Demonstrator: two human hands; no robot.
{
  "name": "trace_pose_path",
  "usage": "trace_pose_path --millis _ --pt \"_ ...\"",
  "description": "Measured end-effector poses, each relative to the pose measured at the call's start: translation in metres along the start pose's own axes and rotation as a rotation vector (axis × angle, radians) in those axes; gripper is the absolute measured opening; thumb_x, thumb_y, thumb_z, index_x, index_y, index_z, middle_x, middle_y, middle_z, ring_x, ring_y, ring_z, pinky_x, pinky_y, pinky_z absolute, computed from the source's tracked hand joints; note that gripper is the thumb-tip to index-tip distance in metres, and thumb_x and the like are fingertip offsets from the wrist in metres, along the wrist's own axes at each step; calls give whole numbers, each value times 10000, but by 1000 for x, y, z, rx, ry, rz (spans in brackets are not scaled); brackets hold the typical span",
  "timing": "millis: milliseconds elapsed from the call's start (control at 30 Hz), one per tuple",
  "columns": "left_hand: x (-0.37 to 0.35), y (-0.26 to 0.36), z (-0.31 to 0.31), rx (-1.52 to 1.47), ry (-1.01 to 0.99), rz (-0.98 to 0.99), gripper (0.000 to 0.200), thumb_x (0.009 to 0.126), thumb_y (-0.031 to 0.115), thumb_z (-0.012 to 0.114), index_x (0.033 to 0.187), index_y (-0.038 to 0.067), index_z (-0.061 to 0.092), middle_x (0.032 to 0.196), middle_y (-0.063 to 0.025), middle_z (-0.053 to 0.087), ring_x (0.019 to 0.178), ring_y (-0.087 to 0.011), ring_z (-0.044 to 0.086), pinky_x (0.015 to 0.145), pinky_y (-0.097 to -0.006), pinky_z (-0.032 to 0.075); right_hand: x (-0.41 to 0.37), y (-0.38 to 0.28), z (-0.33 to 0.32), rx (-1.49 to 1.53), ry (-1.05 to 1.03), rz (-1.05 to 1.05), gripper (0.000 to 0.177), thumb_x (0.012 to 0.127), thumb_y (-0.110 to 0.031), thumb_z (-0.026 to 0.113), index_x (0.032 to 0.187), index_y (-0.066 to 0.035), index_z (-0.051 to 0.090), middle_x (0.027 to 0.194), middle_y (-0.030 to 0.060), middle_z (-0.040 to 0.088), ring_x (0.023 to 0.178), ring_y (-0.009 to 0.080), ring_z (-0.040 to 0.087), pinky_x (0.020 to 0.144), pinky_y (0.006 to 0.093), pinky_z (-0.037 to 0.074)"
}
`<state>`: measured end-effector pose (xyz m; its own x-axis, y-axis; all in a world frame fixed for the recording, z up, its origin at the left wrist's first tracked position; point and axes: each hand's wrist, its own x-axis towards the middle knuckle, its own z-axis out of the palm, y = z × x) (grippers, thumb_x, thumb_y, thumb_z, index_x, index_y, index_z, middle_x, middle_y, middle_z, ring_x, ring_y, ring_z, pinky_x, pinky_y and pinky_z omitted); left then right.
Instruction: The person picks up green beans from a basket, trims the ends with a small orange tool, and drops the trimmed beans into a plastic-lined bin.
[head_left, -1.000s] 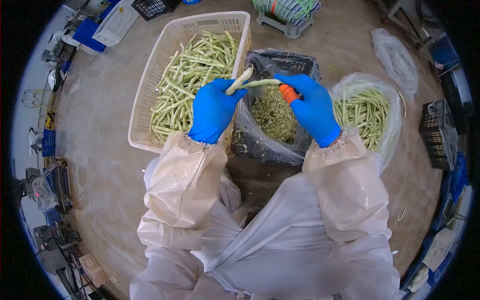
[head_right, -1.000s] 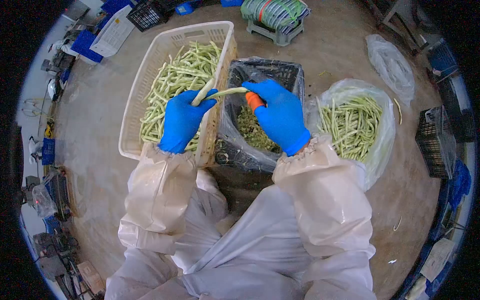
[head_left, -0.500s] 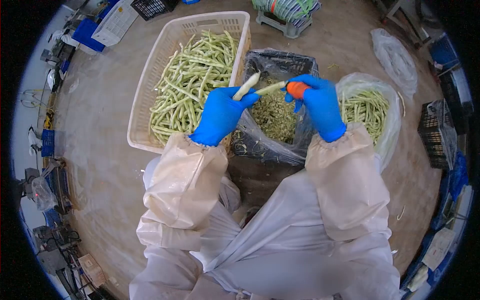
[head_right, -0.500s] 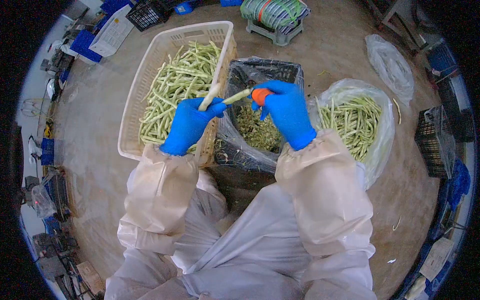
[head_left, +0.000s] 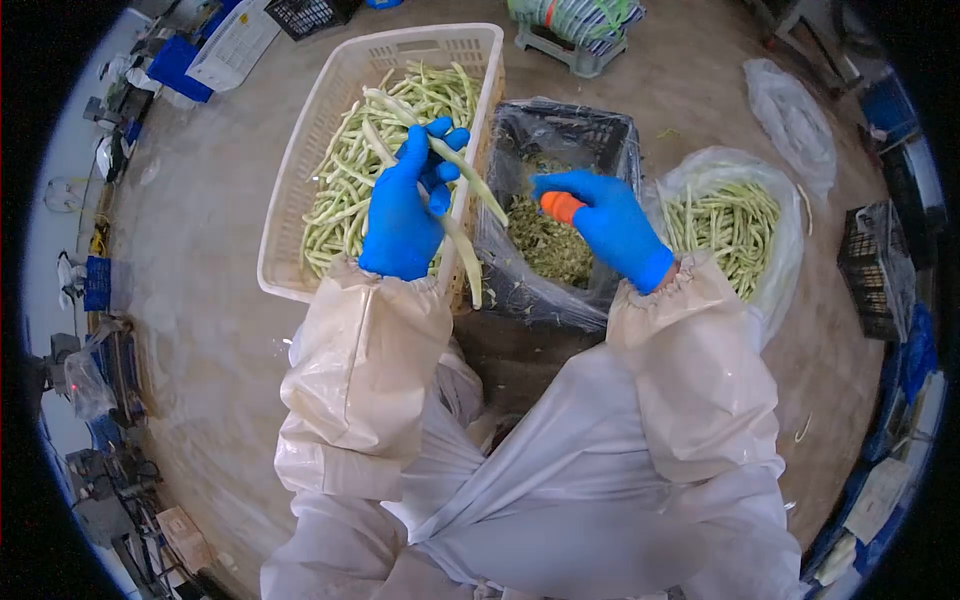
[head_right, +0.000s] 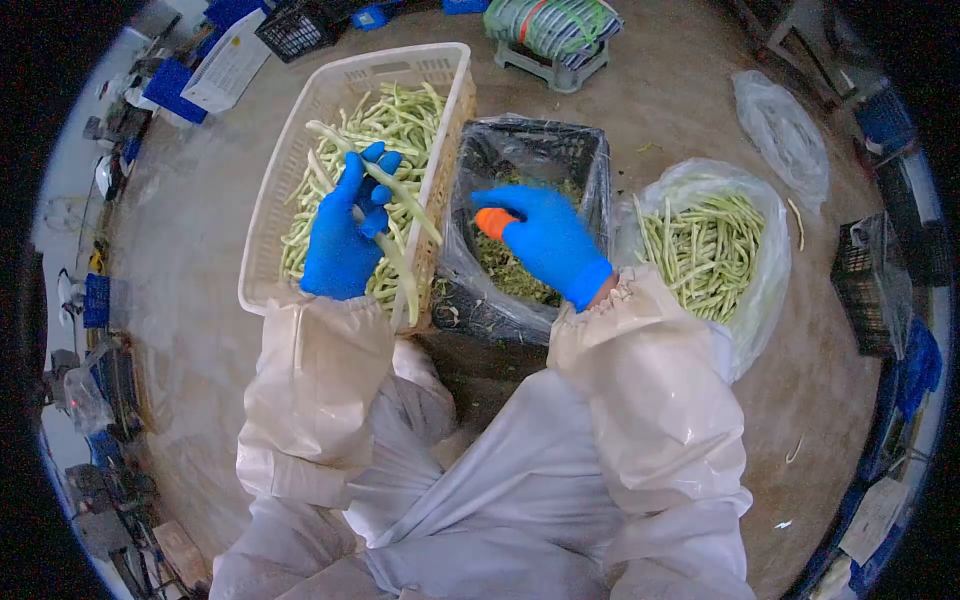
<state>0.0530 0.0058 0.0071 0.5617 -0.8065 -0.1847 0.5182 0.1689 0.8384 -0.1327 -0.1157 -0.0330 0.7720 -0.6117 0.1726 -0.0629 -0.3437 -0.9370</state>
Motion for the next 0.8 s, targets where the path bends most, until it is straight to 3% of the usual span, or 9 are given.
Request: trace_pose_path --millis 67,267,367,433,533,567,667,700,800 --pt "0 -1 0 -1 8 -13 380 955 334 441 1166 31 530 1068 -94 628 684 -45 556 429 -150 337 0 -20 1 307 -229 184 247 834 -155 589 1026 -11 651 820 91 674 685 143 615 631 278 492" --pt "-1 -4 6 66 32 -9 381 938 331 478 1167 32 534 1069 -89 636 714 -76 600 440 -170 371 -7 -29 13 380 -232 366 205 855 -142 562 976 -18 672 822 56 674 658 121 614 526 254 470" --pt "-6 -6 12 469 63 -38 378 895 328 540 1091 7 579 994 -85 658 661 -90 599 438 -194 402 -3 -26 3 289 -138 344 193 823 -156 575 938 -37 673 837 96 678 673 201 641 551 314 482" --pt "-7 -8 14 695 56 -137 315 817 277 628 970 3 647 875 -87 674 593 -94 586 421 -223 421 -3 -16 -2 -180 36 102 174 788 -161 576 890 -55 669 820 130 658 690 273 629 580 371 481" --pt "-17 -19 28 899 -81 -119 294 801 188 664 1066 62 652 835 -58 674 537 -70 530 471 -196 395 -5 -7 -8 -558 68 -83 147 744 -168 573 827 -81 657 790 164 617 712 349 595 625 438 467" --pt "-22 -21 32 919 -155 8 367 780 104 678 1140 71 615 895 -68 675 607 -92 556 549 -231 451 -5 -6 -9 -630 41 -113 139 730 -170 571 808 -89 652 779 172 602 720 369 581 640 458 461" --pt "-13 -47 21 1044 -294 545 378 783 81 673 1154 65 601 913 -65 663 711 -130 579 646 -277 471 -9 -15 -2 -619 -49 -183 120 731 -163 569 788 -93 650 738 154 593 697 360 583 619 461 454" --pt "-17 -45 22 1085 -275 389 383 769 67 683 1143 51 603 913 -56 648 817 -162 591 727 -304 471 -9 -18 -2 -596 -69 -172 127 731 -168 571 792 -92 652 748 158 595 701 361 582 619 459 455" --pt "-16 -36 22 1248 -295 297 336 769 70 686 1096 42 616 885 -57 646 820 -158 604 733 -291 478 -11 -23 -2 -483 -74 -135 146 739 -171 583 819 -77 660 764 155 610 689 339 588 608 438 460"
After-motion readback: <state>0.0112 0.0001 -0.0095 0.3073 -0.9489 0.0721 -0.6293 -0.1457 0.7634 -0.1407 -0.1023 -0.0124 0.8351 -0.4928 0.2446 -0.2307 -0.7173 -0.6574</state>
